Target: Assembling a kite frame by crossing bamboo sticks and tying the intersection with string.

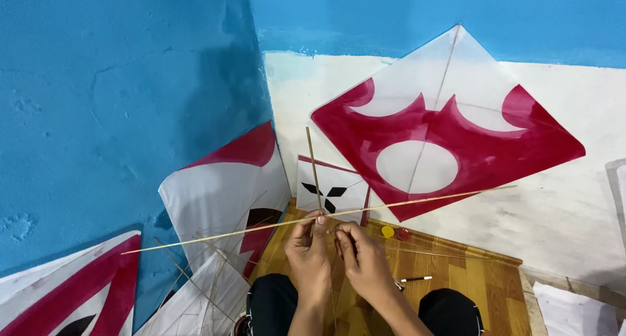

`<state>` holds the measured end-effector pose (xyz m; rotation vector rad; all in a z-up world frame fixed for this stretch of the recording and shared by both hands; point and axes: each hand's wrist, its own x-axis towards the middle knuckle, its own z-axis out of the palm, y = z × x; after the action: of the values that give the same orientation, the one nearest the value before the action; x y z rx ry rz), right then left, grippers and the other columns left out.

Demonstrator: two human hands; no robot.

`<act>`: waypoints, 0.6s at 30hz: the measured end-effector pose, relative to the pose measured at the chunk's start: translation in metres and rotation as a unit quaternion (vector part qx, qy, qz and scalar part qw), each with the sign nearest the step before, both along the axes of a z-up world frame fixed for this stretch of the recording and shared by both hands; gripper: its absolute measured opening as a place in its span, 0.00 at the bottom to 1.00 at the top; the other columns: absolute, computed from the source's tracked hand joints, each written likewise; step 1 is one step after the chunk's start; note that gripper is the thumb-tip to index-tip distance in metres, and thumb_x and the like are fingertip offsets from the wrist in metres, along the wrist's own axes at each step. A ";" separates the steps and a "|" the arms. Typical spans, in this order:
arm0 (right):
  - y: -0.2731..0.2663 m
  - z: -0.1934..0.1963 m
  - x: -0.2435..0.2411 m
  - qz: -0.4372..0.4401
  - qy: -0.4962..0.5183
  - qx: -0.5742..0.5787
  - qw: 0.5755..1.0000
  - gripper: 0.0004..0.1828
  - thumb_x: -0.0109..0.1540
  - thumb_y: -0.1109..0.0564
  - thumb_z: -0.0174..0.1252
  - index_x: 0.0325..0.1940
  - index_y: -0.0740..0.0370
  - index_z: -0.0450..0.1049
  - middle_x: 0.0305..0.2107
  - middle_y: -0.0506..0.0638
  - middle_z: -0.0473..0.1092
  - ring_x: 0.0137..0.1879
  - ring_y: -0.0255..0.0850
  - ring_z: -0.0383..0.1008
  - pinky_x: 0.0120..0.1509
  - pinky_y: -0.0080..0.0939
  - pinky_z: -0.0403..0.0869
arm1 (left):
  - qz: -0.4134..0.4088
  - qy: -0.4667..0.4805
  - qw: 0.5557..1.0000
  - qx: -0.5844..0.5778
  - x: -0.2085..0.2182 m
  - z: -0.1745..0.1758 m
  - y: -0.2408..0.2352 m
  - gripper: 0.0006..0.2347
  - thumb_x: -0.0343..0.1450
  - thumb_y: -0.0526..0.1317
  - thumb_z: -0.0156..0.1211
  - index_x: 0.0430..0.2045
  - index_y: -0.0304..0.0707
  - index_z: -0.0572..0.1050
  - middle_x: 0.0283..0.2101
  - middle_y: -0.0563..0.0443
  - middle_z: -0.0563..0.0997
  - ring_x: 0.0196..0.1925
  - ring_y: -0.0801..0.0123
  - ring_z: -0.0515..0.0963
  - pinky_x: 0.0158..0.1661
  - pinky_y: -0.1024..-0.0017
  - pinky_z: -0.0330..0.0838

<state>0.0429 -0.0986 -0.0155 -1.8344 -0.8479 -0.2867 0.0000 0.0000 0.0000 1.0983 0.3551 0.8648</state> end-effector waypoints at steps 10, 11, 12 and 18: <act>-0.006 0.029 -0.004 0.093 0.069 -0.103 0.988 0.08 0.67 0.63 0.47 0.41 0.56 0.72 0.25 0.49 0.74 0.23 0.36 0.69 0.29 0.38 0.67 | -0.036 -0.010 0.997 0.068 0.008 0.007 0.004 0.08 0.76 0.38 0.58 0.39 0.33 0.81 0.19 0.58 0.70 0.21 0.79 0.64 0.23 0.76 0.62; -0.007 0.029 -0.003 0.106 0.033 -0.101 0.989 0.08 0.66 0.64 0.47 0.41 0.57 0.72 0.21 0.48 0.71 0.20 0.37 0.66 0.27 0.38 0.64 | -0.037 -0.008 0.999 0.028 0.011 0.004 0.004 0.07 0.75 0.36 0.59 0.38 0.31 0.82 0.25 0.55 0.75 0.25 0.77 0.68 0.26 0.76 0.65; -0.009 0.028 -0.002 0.119 -0.002 -0.098 0.988 0.08 0.66 0.64 0.47 0.41 0.57 0.72 0.18 0.48 0.68 0.17 0.37 0.62 0.25 0.37 0.61 | -0.039 -0.005 0.999 -0.013 0.013 0.001 0.005 0.07 0.75 0.35 0.60 0.38 0.30 0.83 0.31 0.52 0.81 0.30 0.76 0.73 0.30 0.77 0.68; -0.008 0.028 -0.055 0.292 -0.022 -0.083 0.953 0.07 0.67 0.67 0.53 0.36 0.59 0.71 0.27 0.50 0.71 0.29 0.40 0.72 0.34 0.41 0.70 | -0.010 -0.090 0.994 -0.058 0.031 0.003 0.038 0.07 0.77 0.37 0.57 0.34 0.34 0.81 0.39 0.54 0.77 0.37 0.75 0.70 0.34 0.73 0.68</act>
<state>-0.0119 -0.1070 0.0129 -1.6417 -1.4319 0.1252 0.0313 0.0381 0.0031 0.9083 0.2398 0.9071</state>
